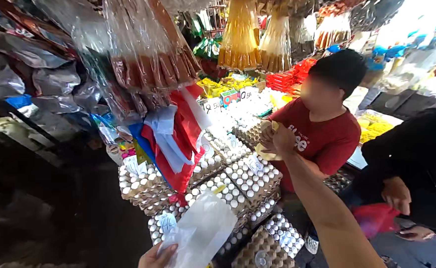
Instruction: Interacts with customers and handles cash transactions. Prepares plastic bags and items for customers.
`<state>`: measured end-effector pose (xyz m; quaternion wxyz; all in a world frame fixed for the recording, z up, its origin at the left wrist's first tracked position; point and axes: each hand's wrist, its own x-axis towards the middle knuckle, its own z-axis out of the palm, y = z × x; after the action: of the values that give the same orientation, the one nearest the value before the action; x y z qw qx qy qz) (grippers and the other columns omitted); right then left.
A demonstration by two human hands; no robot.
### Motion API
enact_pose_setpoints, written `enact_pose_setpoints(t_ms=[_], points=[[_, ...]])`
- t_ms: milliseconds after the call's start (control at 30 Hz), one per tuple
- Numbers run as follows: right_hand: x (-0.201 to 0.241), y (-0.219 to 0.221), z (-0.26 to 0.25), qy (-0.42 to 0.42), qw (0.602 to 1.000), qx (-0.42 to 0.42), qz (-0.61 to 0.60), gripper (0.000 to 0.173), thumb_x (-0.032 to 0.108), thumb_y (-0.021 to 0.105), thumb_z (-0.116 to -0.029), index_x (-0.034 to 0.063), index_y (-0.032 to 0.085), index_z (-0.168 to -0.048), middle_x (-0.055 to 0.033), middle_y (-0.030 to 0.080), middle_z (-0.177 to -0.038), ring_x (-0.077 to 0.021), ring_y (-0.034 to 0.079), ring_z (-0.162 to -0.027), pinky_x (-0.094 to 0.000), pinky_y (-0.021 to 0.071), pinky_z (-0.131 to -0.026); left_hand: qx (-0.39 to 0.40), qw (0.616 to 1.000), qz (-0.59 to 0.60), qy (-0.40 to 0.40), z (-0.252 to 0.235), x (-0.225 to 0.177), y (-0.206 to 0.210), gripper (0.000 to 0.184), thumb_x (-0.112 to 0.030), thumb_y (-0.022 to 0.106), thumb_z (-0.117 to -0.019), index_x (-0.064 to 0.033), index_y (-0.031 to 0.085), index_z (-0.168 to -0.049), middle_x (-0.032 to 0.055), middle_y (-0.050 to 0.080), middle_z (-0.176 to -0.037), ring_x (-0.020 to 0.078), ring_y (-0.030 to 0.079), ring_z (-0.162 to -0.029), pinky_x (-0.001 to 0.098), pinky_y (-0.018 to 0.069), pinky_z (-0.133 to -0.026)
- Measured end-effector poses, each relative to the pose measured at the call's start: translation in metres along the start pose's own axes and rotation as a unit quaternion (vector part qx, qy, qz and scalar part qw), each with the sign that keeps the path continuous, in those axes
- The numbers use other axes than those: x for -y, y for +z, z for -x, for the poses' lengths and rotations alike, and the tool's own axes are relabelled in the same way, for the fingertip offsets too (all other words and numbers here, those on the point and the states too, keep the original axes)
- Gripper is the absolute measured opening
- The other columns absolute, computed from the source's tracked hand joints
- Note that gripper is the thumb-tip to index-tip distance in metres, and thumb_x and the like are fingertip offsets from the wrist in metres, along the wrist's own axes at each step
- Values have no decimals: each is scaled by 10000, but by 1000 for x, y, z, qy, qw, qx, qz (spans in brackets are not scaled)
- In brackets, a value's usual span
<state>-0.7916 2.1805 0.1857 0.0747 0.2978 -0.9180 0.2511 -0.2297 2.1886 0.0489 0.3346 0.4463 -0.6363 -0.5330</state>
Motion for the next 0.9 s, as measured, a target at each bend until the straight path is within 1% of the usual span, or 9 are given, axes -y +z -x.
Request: enact_pose_setpoints(t_ms=[167,300,367,467,533,633,733,867,900], points=[[5,-50,25,-92,985,-20,143,327,218,399,-1057,114,622,-1271,-213,722,-914,-440,717,-877,-633,548,-697,-98,995,-3,26,-4,-13,-22,155,-167,609,-1016,-35,685,-990,-59,693,-724,26,664,-633,271,605,-628],[11,-85,54,-117,983,-9,143,311,166,440,-1042,131,596,-1308,-207,718,-927,-433,712,-893,-624,542,-737,-110,989,49,81,-24,-53,-6,104,-131,639,-1002,-53,645,-1071,-67,708,-771,51,687,-648,272,623,-627],[5,-93,68,-125,989,-16,75,362,157,461,-1022,136,603,-1354,-220,720,-948,-445,710,-913,-632,543,-744,-110,983,90,120,-37,-74,14,110,-105,658,-970,-54,645,-1067,-59,713,-772,67,687,-631,279,623,-601],[2,-108,106,-138,988,14,-63,370,134,481,-1037,79,577,-1390,-223,720,-1003,-421,708,-942,-626,554,-810,-101,965,84,227,-52,-109,56,144,-159,644,-992,-61,659,-1096,-101,714,-843,21,693,-715,241,624,-682],[1,-116,138,-137,981,55,-129,377,146,468,-1063,70,532,-1426,-209,708,-1077,-390,704,-975,-607,554,-857,-77,946,94,301,-60,-130,88,168,-143,642,-1000,-34,644,-1128,-82,721,-900,47,703,-764,267,628,-708],[-10,-99,173,-130,956,76,-251,318,142,516,-1043,93,595,-1347,-96,740,-846,-236,721,-715,-481,621,-680,-19,927,108,358,-63,-149,142,264,-96,682,-969,18,587,-1188,-28,728,-964,111,732,-785,325,658,-669],[-24,-82,204,-86,905,152,-389,248,154,489,-1060,36,639,-1218,-95,671,-800,-180,654,-641,-394,596,-638,3,928,105,358,-53,-153,194,280,-83,722,-927,48,592,-1137,-38,716,-918,73,720,-750,292,651,-660],[-38,-69,262,-45,869,135,-474,291,169,465,-1076,-11,668,-1183,-71,702,-931,-88,629,-742,-296,564,-724,30,945,98,310,-30,-137,240,332,-108,811,-843,48,646,-1085,-35,720,-921,0,694,-840,221,610,-793],[-42,-68,278,-38,868,120,-480,288,155,467,-1068,-18,668,-1180,-73,681,-895,-93,608,-721,-298,549,-703,49,950,100,290,-24,-132,247,332,-120,810,-844,39,652,-1089,-34,723,-924,0,694,-843,217,608,-794]])
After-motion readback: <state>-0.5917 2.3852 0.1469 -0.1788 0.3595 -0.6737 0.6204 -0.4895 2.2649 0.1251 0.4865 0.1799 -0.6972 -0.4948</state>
